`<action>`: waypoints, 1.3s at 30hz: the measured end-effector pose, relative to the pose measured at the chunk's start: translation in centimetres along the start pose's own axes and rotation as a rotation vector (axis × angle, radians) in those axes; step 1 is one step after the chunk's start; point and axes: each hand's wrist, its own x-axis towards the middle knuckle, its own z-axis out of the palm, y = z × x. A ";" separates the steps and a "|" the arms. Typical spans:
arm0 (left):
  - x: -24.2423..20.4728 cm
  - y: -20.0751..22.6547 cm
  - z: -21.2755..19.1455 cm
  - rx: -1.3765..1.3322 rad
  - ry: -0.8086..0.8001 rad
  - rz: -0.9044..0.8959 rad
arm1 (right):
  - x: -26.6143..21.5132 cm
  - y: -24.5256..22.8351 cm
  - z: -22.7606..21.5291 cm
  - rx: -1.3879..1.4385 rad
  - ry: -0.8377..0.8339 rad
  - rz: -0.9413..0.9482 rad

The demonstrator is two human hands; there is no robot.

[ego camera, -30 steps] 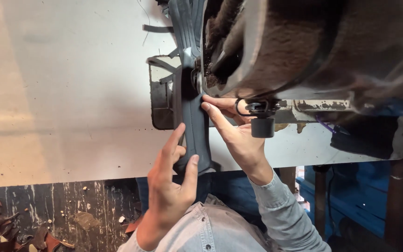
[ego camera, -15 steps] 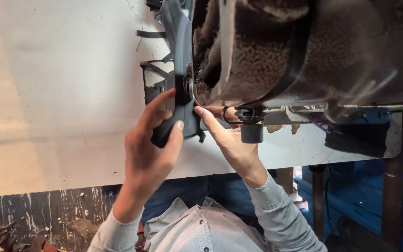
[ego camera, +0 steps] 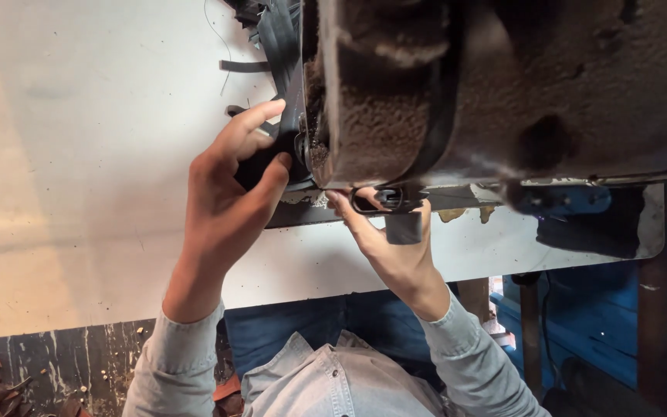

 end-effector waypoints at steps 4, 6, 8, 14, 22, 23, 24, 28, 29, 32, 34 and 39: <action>0.2 -0.7 0.2 -0.023 0.025 0.021 | -0.4 0.6 -0.1 -0.750 0.039 -0.439; -0.2 -1.7 0.6 -0.159 0.105 0.143 | 0.0 0.6 0.2 -1.086 0.149 -0.646; -1.8 -2.7 1.5 -0.150 0.136 0.071 | 0.0 1.5 0.7 -0.923 0.187 -0.609; -4.4 -1.4 2.9 0.033 0.290 -0.027 | -0.6 1.4 3.1 -0.219 0.242 -0.211; -9.3 -1.4 3.9 0.125 0.325 -0.085 | 0.1 0.5 4.5 0.348 0.055 0.203; -9.8 -1.6 3.7 0.140 0.321 -0.106 | 0.2 0.4 4.5 0.405 0.052 0.273; -10.5 -1.8 3.6 0.156 0.318 -0.130 | 0.2 0.4 4.7 0.462 0.046 0.346; -11.2 -1.0 3.1 0.180 0.283 -0.083 | 0.0 0.0 4.7 0.477 0.045 0.423; -11.1 -0.8 3.1 0.159 0.258 -0.054 | -0.1 0.3 4.6 0.480 0.049 0.409; -10.7 -0.6 2.9 0.137 0.227 -0.009 | -0.1 0.5 4.3 0.492 0.058 0.398; -10.5 -0.6 2.6 0.136 0.226 0.006 | -0.2 0.1 4.4 0.502 0.056 0.399; -8.6 -0.2 1.9 0.185 0.224 0.004 | 0.0 -0.5 4.1 0.502 0.063 0.415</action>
